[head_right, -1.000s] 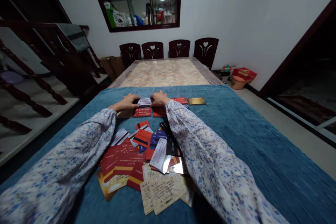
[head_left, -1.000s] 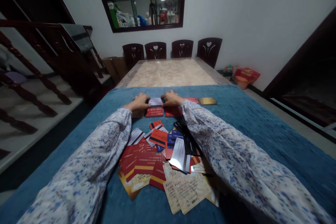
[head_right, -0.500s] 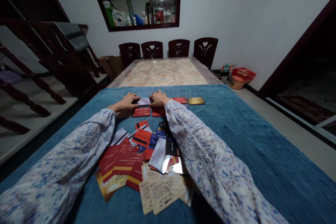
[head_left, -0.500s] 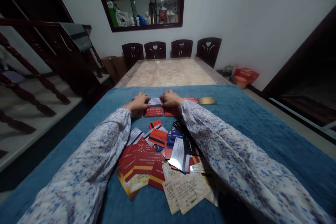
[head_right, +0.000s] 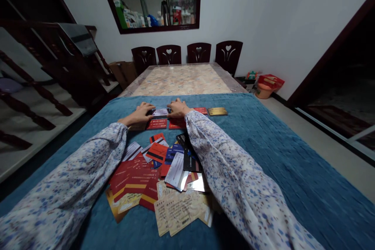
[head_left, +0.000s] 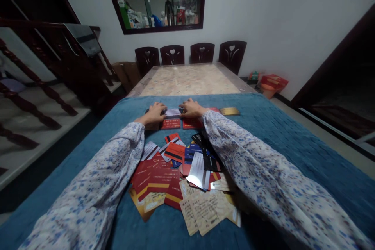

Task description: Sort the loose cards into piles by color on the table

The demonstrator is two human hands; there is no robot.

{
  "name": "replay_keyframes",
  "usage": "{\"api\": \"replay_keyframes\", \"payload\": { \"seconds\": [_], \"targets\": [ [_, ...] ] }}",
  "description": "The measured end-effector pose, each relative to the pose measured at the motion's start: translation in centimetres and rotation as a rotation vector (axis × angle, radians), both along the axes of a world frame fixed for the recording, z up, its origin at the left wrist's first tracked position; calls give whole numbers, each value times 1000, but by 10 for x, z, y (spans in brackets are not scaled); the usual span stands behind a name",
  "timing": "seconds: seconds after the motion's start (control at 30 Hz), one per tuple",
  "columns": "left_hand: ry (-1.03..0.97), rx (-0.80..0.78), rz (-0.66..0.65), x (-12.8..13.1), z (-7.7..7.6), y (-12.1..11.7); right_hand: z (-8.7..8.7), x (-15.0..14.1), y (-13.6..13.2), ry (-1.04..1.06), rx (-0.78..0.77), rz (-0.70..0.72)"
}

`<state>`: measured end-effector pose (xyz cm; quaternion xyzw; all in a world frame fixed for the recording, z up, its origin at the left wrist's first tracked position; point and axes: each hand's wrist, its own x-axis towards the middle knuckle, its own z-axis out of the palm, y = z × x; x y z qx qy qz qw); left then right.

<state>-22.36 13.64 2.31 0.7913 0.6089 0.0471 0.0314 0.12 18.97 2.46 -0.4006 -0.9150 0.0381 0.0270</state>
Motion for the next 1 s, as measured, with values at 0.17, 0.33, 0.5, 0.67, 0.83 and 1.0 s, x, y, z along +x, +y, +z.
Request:
{"api": "replay_keyframes", "payload": {
  "seconds": [0.17, 0.33, 0.5, 0.67, 0.83, 1.0],
  "targets": [
    [-60, 106, -8, 2, -3, -5, -1, 11, -1, 44, 65, 20],
    [-87, 203, 2, 12, -1, -16, 1, 22, -9, 113, 109, 57],
    [-97, 248, -13, 25, 1, -29, 4, 34, -19, 135, 130, 82],
    [-128, 277, -64, 36, -1, -39, 6, 51, -31, 139, 138, 95],
    [-130, 281, -82, 48, -2, -52, 8, 71, -45, 122, 138, 75],
    [-144, 276, -102, 62, -2, -66, 9, 89, -58, 124, 114, 79]
  ]
}}
